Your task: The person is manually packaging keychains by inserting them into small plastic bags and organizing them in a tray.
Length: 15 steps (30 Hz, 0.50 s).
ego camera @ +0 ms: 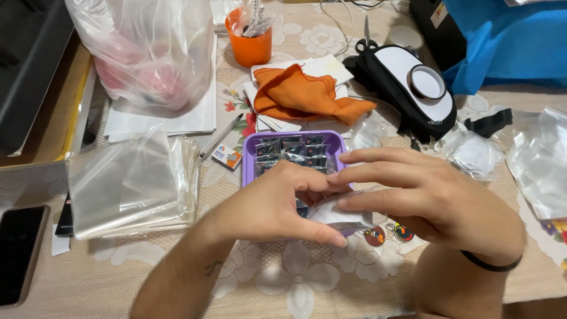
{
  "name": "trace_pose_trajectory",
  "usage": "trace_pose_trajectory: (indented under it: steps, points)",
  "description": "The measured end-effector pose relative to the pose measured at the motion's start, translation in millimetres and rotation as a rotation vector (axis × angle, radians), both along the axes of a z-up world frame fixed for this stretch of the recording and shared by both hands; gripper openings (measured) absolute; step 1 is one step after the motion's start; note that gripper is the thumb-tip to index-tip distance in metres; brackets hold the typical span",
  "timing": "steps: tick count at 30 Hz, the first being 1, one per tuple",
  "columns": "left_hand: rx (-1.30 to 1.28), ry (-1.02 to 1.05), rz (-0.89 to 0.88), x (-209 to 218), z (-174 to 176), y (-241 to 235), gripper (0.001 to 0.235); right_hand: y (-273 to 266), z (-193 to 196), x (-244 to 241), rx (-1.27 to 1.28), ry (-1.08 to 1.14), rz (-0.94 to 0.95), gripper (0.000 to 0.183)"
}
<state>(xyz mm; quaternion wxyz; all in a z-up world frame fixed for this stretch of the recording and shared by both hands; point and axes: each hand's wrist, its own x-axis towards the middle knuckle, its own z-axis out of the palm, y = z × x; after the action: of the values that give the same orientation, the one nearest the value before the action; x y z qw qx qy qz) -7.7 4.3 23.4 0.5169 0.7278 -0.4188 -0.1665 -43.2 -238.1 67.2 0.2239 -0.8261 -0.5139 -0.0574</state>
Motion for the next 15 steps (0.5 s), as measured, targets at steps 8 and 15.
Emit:
trace_pose_trajectory:
  steps: [8, 15]
  points:
    - [-0.101, 0.314, -0.169, 7, -1, 3, 0.051, 11, -5, 1, 0.176, -0.186, 0.01, 0.027]
    - [-0.092, 0.285, -0.144, 7, 0, 5, 0.054, 11, -9, 4, 0.239, -0.266, -0.011, 0.023]
